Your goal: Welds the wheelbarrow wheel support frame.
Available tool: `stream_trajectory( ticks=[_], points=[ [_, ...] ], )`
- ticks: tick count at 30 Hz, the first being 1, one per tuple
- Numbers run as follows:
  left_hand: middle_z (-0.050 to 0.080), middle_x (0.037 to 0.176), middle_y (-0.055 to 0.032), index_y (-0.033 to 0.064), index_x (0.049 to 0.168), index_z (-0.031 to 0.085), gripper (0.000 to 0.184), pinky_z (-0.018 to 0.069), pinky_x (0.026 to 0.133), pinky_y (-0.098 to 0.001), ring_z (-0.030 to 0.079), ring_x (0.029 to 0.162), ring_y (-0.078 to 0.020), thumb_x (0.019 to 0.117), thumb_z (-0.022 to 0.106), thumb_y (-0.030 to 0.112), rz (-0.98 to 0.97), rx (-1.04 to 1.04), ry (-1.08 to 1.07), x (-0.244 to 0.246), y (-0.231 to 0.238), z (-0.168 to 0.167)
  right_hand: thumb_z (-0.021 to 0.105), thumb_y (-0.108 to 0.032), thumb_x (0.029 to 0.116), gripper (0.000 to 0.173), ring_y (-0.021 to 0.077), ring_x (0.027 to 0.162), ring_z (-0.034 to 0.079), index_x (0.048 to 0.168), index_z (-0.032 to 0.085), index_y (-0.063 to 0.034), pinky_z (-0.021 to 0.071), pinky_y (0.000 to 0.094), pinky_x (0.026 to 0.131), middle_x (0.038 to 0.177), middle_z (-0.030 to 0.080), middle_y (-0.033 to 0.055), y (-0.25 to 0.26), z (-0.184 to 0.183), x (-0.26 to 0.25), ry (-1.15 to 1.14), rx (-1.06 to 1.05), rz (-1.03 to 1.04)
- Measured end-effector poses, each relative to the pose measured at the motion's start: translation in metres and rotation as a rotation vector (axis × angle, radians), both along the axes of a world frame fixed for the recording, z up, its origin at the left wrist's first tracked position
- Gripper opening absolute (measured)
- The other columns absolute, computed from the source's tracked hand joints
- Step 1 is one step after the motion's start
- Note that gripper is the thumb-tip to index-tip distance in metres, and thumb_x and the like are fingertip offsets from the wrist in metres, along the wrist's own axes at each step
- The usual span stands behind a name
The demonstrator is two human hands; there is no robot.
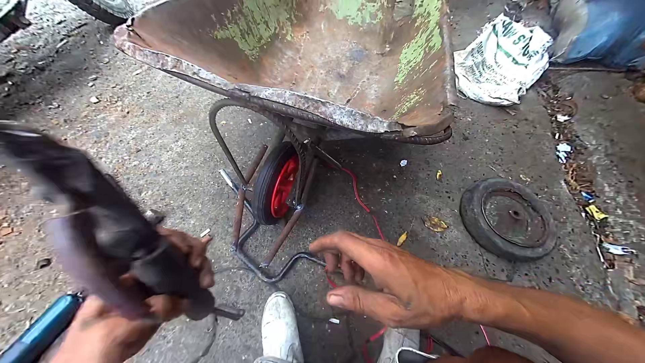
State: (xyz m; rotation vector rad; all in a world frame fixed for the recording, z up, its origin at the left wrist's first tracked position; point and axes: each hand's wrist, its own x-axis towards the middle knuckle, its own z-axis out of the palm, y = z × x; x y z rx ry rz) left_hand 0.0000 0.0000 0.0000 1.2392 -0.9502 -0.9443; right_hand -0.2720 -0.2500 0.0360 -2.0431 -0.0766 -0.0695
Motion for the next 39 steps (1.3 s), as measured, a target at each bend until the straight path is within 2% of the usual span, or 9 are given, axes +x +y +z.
stream_trajectory(
  ticks=[2,7,16,21,27,30,34,37,39],
  points=[
    [0.067,0.108,0.0052,0.0267,0.128,0.062,0.047,0.0601,0.078,-0.028,0.068,0.091,-0.0098,0.0841,0.078,0.029,-0.12,0.021,-0.097,-0.022,-0.032,-0.011,0.06,-0.028,0.1029,0.056,0.0134,0.089,0.062,0.147,0.045,0.0027,0.0551,0.025,0.076,0.115,0.061,0.0134,0.003,-0.014,-0.001,0.014,0.03,-0.037],
    [0.066,0.115,-0.0051,0.0065,0.141,0.041,0.066,0.0614,0.086,-0.0355,0.07,0.098,-0.0168,0.0797,0.065,0.0,-0.225,0.166,-0.136,-0.064,-0.094,-0.005,0.059,-0.031,0.1023,0.064,0.0121,0.092,0.065,0.152,0.037,0.0016,0.0576,0.0268,0.074,0.122,0.06,0.0119,0.006,-0.053,-0.015,0.097,0.231,-0.153],
    [0.067,0.106,-0.0065,0.0047,0.131,0.05,0.056,0.0598,0.081,-0.0324,0.069,0.091,-0.0131,0.0822,0.076,0.014,-0.065,0.06,-0.473,-0.107,-0.174,-0.001,0.054,-0.048,0.1038,0.072,0.012,0.089,0.067,0.15,0.037,0.0043,0.0597,0.0316,0.075,0.119,0.064,0.0096,-0.01,-0.095,-0.057,0.026,0.435,-0.163],
    [0.065,0.109,-0.0165,0.0001,0.131,0.05,0.056,0.0575,0.085,-0.0436,0.067,0.097,-0.0262,0.0785,0.071,0.002,-0.182,-0.001,-0.633,-0.151,-0.211,-0.006,0.039,-0.062,0.1041,0.087,0.0209,0.114,0.065,0.155,0.019,0.005,0.0598,0.0414,0.087,0.14,0.056,0.0132,0.002,-0.093,-0.083,0.024,0.598,-0.36],
    [0.063,0.121,-0.0197,0.0041,0.129,0.055,0.063,0.0545,0.093,-0.0543,0.064,0.112,-0.0358,0.071,0.079,0.007,-0.371,0.179,-0.827,-0.183,-0.258,-0.036,0.013,-0.072,0.1003,0.091,0.0282,0.126,0.058,0.154,0.03,-0.0007,0.0507,0.0507,0.102,0.143,0.055,0.0162,0.003,-0.09,-0.079,0.118,1.029,-0.739],
    [0.062,0.127,-0.0203,0.004,0.131,0.055,0.063,0.0488,0.099,-0.0578,0.06,0.121,-0.0388,0.074,0.082,0.01,-0.454,0.185,-1.034,-0.187,-0.281,-0.038,0.009,-0.069,0.1025,0.086,0.0299,0.124,0.06,0.151,0.037,-0.0036,0.051,0.0512,0.1,0.14,0.058,0.0172,-0.016,-0.101,-0.061,0.068,1.171,-0.936],
    [0.062,0.126,-0.0209,0.0019,0.127,0.058,0.048,0.0459,0.101,-0.0584,0.057,0.123,-0.0406,0.0832,0.076,0.007,-0.412,0.072,-1.183,-0.186,-0.297,-0.033,0.02,-0.054,0.1098,0.062,0.0239,0.109,0.066,0.141,0.051,-0.0105,0.0558,0.045,0.091,0.121,0.067,0.0123,-0.043,-0.102,-0.025,-0.176,1.231,-1.193],
    [0.054,0.138,-0.0213,0.004,0.138,0.053,0.073,0.0444,0.101,-0.0591,0.052,0.129,-0.0412,0.074,0.085,0.016,-0.392,0.071,-1.132,-0.184,-0.277,-0.028,0.023,-0.045,0.1119,0.052,0.0196,0.097,0.068,0.129,0.057,-0.0085,0.0576,0.0424,0.083,0.106,0.069,0.0097,-0.042,-0.106,-0.015,-0.219,1.238,-1.254],
    [0.051,0.145,-0.0192,0.0073,0.146,0.049,0.078,0.0437,0.102,-0.0581,0.05,0.133,-0.0394,0.0778,0.082,0.026,-0.35,0.054,-1.101,-0.178,-0.247,-0.035,0.026,-0.041,0.112,0.048,0.0157,0.088,0.069,0.12,0.059,-0.0079,0.0592,0.0375,0.077,0.097,0.07,0.0067,-0.045,-0.118,-0.014,-0.242,1.244,-1.217]
  ],
)
